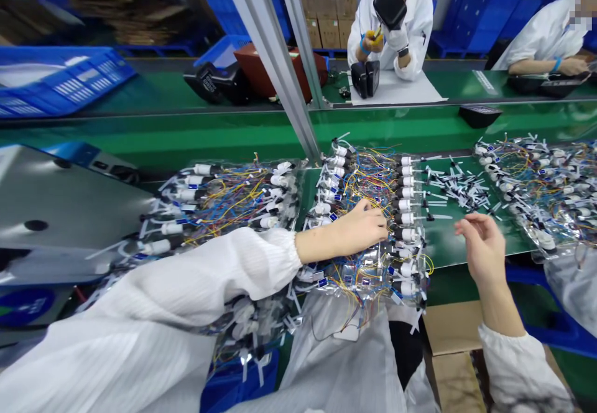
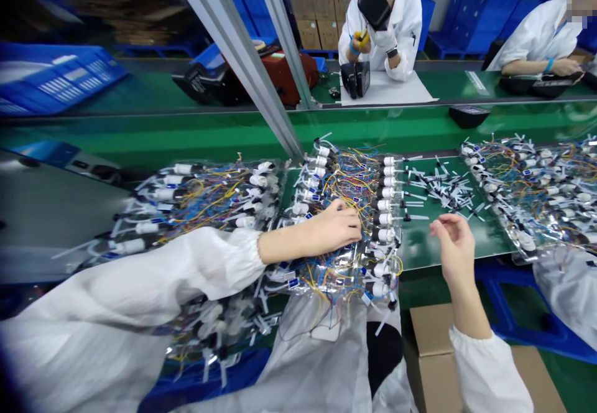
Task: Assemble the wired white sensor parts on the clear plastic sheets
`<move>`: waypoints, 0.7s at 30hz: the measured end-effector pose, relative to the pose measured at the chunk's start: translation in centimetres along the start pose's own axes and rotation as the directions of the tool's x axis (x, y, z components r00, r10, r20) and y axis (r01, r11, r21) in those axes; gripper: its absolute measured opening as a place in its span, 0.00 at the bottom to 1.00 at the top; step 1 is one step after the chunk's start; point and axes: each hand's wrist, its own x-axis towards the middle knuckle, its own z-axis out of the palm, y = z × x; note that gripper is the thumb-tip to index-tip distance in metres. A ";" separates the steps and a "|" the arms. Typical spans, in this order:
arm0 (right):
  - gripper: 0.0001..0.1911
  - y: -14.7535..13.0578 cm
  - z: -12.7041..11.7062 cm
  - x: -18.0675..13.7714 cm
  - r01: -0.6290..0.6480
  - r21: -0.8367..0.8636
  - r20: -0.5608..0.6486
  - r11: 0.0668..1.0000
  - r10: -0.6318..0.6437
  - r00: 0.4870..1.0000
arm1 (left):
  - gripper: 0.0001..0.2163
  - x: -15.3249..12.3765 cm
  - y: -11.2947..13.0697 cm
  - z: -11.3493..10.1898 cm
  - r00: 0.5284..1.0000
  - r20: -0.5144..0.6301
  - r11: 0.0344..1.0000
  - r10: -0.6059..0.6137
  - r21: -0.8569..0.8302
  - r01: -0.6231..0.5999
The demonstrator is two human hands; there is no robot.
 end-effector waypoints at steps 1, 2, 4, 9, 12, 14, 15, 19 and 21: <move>0.18 1.0 0.2 0.2 -0.059 0.046 -0.053 0.997 0.062 0.997 | 0.08 -0.2 0.1 -0.1 1.000 -0.003 1.000 0.005 0.002 -0.005; 0.20 1.9 0.5 0.3 -0.123 0.088 -0.043 0.989 0.127 0.991 | 0.08 -0.5 0.3 -0.3 1.000 -0.002 1.000 0.019 0.005 -0.019; 0.24 2.9 1.7 0.4 -0.231 0.133 0.077 0.964 0.222 0.972 | 0.07 -0.9 1.0 -1.1 0.998 0.008 0.998 0.067 0.003 -0.067; 0.13 1.7 4.4 -0.1 -0.204 0.158 0.199 0.966 0.171 0.965 | 0.08 -1.9 2.2 -2.9 0.994 0.054 0.993 0.097 -0.071 -0.093; 0.11 0.7 4.6 -0.4 -0.114 0.179 0.141 0.977 0.089 0.986 | 0.09 -2.2 1.7 -3.7 0.993 0.061 0.991 0.099 -0.100 -0.093; 0.16 0.7 4.4 -0.5 -0.078 0.180 0.082 0.981 0.065 0.995 | 0.12 -2.0 1.0 -4.5 0.997 0.029 0.994 0.078 -0.084 -0.076; 0.19 1.0 4.3 -0.5 -0.077 0.188 0.049 0.979 0.069 0.996 | 0.14 -1.9 0.5 -5.0 0.999 0.009 0.996 0.043 -0.073 -0.043; 0.25 2.4 4.8 -0.2 -0.174 0.318 -0.051 0.932 0.200 0.978 | 0.14 -0.9 -1.3 -6.8 0.990 -0.039 0.989 -0.139 -0.056 0.137; 0.25 2.8 5.3 0.0 -0.246 0.384 -0.034 0.890 0.279 0.960 | 0.18 -0.3 -2.2 -6.8 0.985 -0.034 0.985 -0.168 -0.049 0.166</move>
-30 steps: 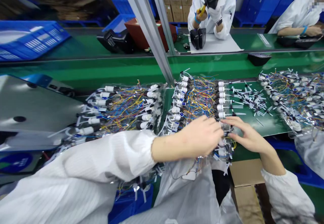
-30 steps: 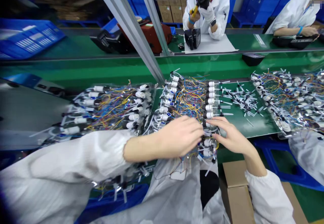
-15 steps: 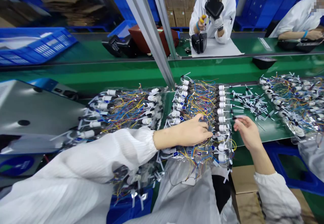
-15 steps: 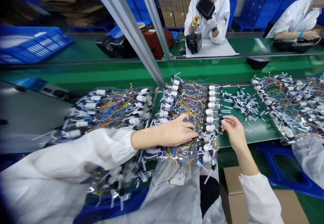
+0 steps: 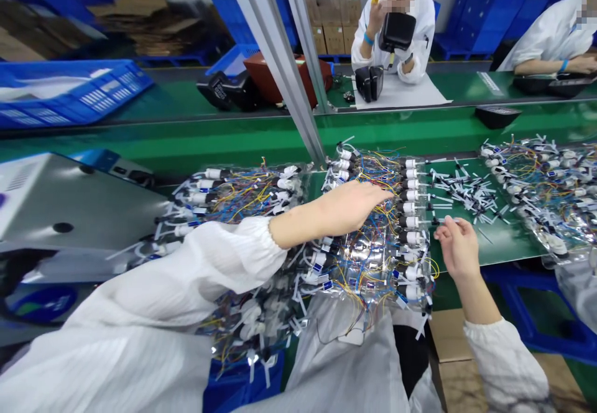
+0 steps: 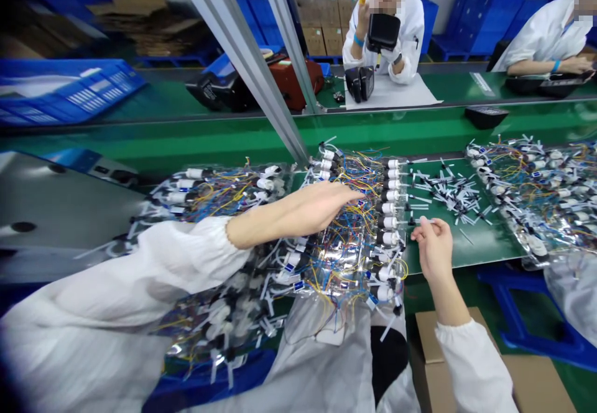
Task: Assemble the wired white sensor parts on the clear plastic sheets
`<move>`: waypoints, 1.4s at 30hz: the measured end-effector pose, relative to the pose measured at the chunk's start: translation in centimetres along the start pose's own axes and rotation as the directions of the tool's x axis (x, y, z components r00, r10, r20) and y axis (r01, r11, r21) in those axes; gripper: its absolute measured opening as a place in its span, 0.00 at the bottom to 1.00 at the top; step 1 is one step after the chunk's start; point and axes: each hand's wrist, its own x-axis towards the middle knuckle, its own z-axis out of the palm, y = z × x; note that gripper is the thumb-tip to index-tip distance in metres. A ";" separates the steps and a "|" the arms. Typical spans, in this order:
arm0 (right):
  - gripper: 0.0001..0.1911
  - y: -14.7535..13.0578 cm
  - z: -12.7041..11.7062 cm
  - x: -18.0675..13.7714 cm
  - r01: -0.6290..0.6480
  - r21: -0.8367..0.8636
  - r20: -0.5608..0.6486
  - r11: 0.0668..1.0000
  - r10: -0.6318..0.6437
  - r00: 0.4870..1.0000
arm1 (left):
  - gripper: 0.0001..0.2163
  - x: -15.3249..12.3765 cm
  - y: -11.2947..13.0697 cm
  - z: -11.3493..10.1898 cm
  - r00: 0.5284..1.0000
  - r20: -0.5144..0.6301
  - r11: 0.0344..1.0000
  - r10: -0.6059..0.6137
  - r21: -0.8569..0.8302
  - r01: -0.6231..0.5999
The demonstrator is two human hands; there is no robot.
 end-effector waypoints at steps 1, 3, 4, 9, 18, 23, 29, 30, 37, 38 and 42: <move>0.25 0.2 0.2 0.1 -0.037 0.015 0.014 0.999 0.037 0.999 | 0.20 0.4 -0.4 0.3 1.000 0.011 1.000 0.000 0.003 0.000; 0.23 0.4 0.6 0.2 -0.072 0.002 0.053 0.997 0.072 0.996 | 0.22 1.0 -1.4 1.5 0.999 0.052 1.000 0.015 -0.003 -0.014; 0.21 0.3 0.8 0.1 -0.060 -0.021 0.066 0.998 0.061 0.996 | 0.21 1.2 -2.0 2.2 0.997 0.077 1.000 0.024 -0.011 -0.023; 0.11 -1.9 0.7 -1.5 0.240 -0.136 0.065 0.961 -0.233 0.970 | 0.17 1.4 -4.1 4.7 0.990 0.139 0.999 0.037 -0.042 -0.031; 0.10 -8.8 0.3 -3.7 0.473 0.001 -0.076 0.881 -0.471 0.879 | 0.13 0.7 -4.3 4.3 0.999 0.039 1.000 0.024 -0.020 -0.023; 0.10 -9.0 0.0 -3.1 0.501 -0.003 -0.091 0.865 -0.499 0.862 | 0.12 0.4 -4.4 4.1 0.995 -0.013 0.994 0.102 0.035 -0.101; 0.14 -8.5 -0.4 -2.4 0.512 0.015 -0.172 0.859 -0.502 0.848 | 0.08 -0.2 -4.1 4.0 0.981 -0.030 0.981 0.189 0.038 -0.188; 0.14 -8.5 -0.4 -2.3 0.512 0.026 -0.182 0.859 -0.500 0.847 | 0.07 -0.2 -4.0 4.0 0.986 -0.030 0.986 0.163 0.020 -0.163; 0.10 -9.6 -1.3 -1.9 0.581 0.029 -0.232 0.814 -0.560 0.796 | 0.08 -0.3 -2.9 3.0 0.996 -0.049 0.997 0.068 0.024 -0.067; 0.09 -9.7 -1.5 -1.9 0.583 0.024 -0.235 0.812 -0.562 0.793 | 0.11 -0.2 -2.7 2.9 0.995 -0.088 0.998 0.052 0.043 -0.048; 0.10 -10.0 -1.7 -2.2 0.578 0.043 -0.252 0.815 -0.551 0.796 | 0.14 0.7 -1.6 2.4 0.966 -0.258 0.994 0.014 0.105 0.014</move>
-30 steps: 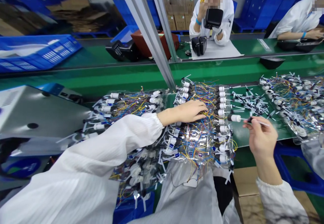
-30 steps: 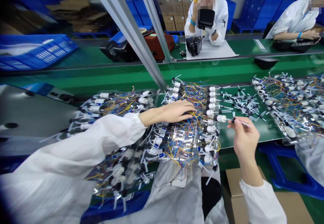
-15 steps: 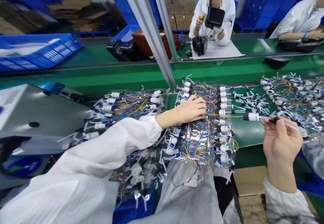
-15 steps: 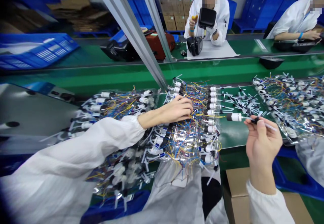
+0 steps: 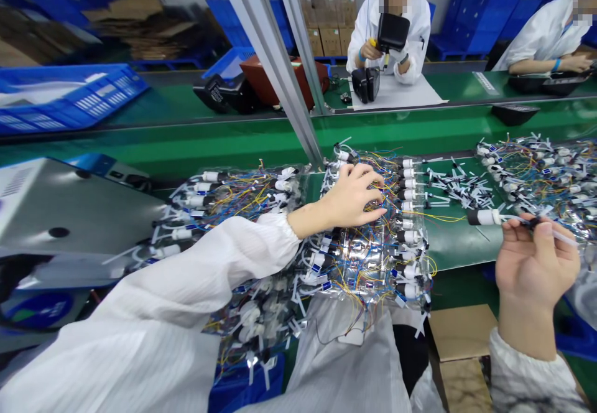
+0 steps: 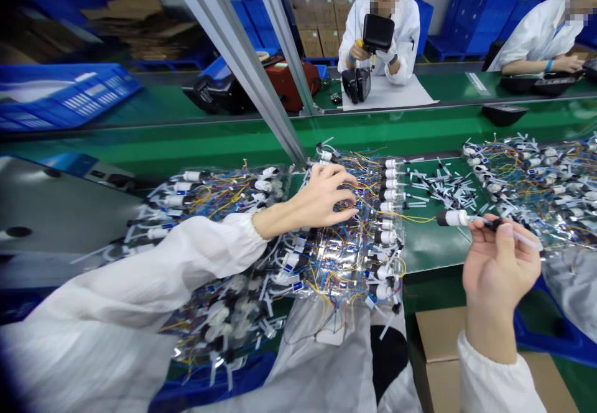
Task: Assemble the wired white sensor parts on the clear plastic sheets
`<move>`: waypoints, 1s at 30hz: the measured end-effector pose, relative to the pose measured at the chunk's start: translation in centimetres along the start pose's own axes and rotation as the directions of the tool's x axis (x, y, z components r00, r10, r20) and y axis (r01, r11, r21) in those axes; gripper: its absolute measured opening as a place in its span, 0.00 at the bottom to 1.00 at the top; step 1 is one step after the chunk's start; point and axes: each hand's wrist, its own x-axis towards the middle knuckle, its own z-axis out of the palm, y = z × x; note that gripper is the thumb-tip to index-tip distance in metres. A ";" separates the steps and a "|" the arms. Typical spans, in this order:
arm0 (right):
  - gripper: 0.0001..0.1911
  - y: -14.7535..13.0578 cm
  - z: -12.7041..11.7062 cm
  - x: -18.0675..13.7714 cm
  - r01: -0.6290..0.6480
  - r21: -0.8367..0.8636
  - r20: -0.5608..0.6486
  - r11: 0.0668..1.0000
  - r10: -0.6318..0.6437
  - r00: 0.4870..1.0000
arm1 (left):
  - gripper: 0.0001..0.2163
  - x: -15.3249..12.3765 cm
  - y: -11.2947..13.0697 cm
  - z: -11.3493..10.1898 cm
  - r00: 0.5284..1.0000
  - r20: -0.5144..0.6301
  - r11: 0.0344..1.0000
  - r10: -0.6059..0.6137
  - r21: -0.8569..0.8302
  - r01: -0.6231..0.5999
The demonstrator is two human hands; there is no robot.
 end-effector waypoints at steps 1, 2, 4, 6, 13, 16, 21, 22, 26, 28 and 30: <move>0.11 -0.1 0.1 -0.1 -0.002 0.006 0.002 1.000 0.002 1.000 | 0.14 0.4 0.3 0.0 1.000 -0.008 1.000 0.019 0.003 -0.019; 0.11 -0.3 0.1 -0.1 -0.001 0.010 0.005 1.000 0.001 1.000 | 0.14 0.8 0.7 0.1 0.999 0.007 0.999 0.050 -0.001 -0.050; 0.10 -0.7 0.3 -0.3 0.005 0.015 0.008 1.000 -0.006 1.000 | 0.14 1.6 1.4 0.5 0.991 0.075 0.994 0.112 -0.022 -0.110; 0.10 -1.1 0.4 -0.3 0.024 0.012 -0.001 1.000 -0.024 1.000 | 0.11 2.2 1.9 1.1 0.979 0.144 0.990 0.142 -0.047 -0.136; 0.08 -1.7 -0.4 -0.1 0.050 -0.050 -0.012 0.997 -0.051 0.999 | 0.09 2.3 1.8 3.1 0.984 0.166 0.993 0.067 -0.108 -0.049; 0.10 -1.6 -0.7 -0.2 0.043 -0.050 -0.034 0.998 -0.045 0.998 | 0.10 1.9 1.8 3.3 0.978 0.200 0.993 0.066 -0.109 -0.045; 0.10 -1.5 -0.8 -0.2 0.031 -0.017 -0.026 0.999 -0.031 0.999 | 0.13 1.7 1.5 2.5 0.977 0.210 0.981 0.031 -0.192 0.010; 0.11 -1.5 -0.7 -0.2 0.031 -0.011 -0.028 0.999 -0.031 0.999 | 0.13 1.7 1.4 2.3 0.983 0.185 0.982 0.011 -0.189 0.025; 0.12 -1.2 -0.4 -0.4 0.002 0.004 -0.050 1.000 -0.002 0.999 | 0.13 1.5 1.3 1.6 0.996 0.080 0.992 -0.038 -0.116 0.047; 0.10 -1.1 -0.1 -0.7 -0.022 0.004 -0.027 1.000 0.022 0.999 | 0.13 1.3 1.4 1.7 0.997 0.066 0.994 -0.029 -0.100 0.035; 0.09 -1.1 0.2 -1.1 -0.031 0.006 0.007 0.999 0.031 0.999 | 0.14 1.2 1.4 1.9 0.998 0.069 0.996 0.007 -0.084 -0.001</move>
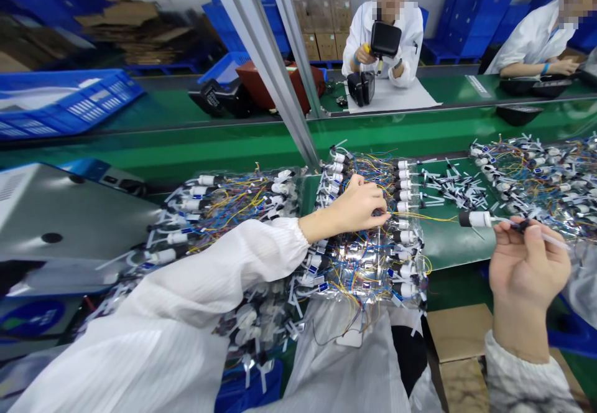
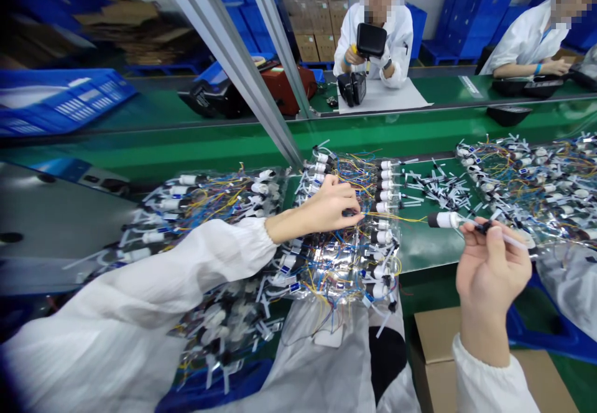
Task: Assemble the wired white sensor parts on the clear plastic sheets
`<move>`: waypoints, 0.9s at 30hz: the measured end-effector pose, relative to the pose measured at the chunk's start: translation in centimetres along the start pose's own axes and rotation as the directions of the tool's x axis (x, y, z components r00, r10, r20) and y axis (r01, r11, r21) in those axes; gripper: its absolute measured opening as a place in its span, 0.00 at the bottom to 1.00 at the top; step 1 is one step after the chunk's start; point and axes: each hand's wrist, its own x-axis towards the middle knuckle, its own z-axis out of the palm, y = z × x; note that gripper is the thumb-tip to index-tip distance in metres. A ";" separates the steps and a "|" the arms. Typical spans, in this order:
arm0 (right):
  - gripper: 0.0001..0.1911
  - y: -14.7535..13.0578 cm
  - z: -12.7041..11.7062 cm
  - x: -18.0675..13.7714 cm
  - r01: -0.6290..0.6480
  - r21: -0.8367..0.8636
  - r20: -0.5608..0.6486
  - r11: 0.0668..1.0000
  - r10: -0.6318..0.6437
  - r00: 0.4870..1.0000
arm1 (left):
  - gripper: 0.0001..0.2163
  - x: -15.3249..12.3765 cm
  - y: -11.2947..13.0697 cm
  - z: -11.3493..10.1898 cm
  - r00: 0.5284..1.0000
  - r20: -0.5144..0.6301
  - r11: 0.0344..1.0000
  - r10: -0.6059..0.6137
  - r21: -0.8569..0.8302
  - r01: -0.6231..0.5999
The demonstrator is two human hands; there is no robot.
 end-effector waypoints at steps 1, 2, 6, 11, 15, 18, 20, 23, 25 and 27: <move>0.08 0.0 0.1 -0.1 0.001 0.006 0.012 1.000 -0.001 1.000 | 0.14 -0.1 0.0 0.2 1.000 0.002 0.999 0.023 0.022 -0.023; 0.07 0.0 0.2 -0.2 0.001 0.014 0.019 1.000 -0.002 1.000 | 0.14 -0.1 -0.1 0.4 0.999 0.001 0.998 0.045 0.055 -0.045; 0.07 -0.1 0.1 -0.5 -0.007 0.002 0.005 1.000 0.007 1.000 | 0.16 -0.2 -0.3 0.6 0.996 -0.033 0.979 0.082 0.188 -0.075; 0.08 -0.1 -0.1 -0.7 0.007 -0.016 -0.008 1.000 -0.007 1.000 | 0.15 -0.1 -0.3 0.5 0.996 -0.086 0.986 -0.039 0.157 0.052; 0.07 -0.1 0.0 -0.8 -0.001 -0.016 -0.015 1.000 0.001 1.000 | 0.10 0.3 0.0 0.4 0.969 -0.067 0.971 -0.237 -0.041 0.234; 0.08 -0.1 0.0 -0.8 -0.015 0.007 0.000 1.000 0.015 1.000 | 0.09 0.7 0.5 0.1 0.954 0.034 0.928 -0.297 -0.224 0.297; 0.07 -0.1 0.0 -0.8 -0.015 0.017 0.004 1.000 0.015 1.000 | 0.10 0.9 0.7 -0.2 0.948 0.086 0.901 -0.307 -0.295 0.318; 0.07 -0.2 -0.1 -0.8 -0.013 0.018 0.012 1.000 0.012 1.000 | 0.10 1.1 0.6 -0.3 0.948 0.103 0.895 -0.300 -0.313 0.317; 0.07 -0.1 -0.2 -0.9 -0.027 0.005 0.048 1.000 0.027 0.998 | 0.09 1.2 0.2 -0.5 0.952 0.079 0.899 -0.296 -0.315 0.305; 0.08 0.1 -0.3 -0.9 -0.055 -0.030 0.094 0.998 0.057 0.994 | 0.09 1.3 -0.3 -1.0 0.950 0.036 0.900 -0.309 -0.312 0.304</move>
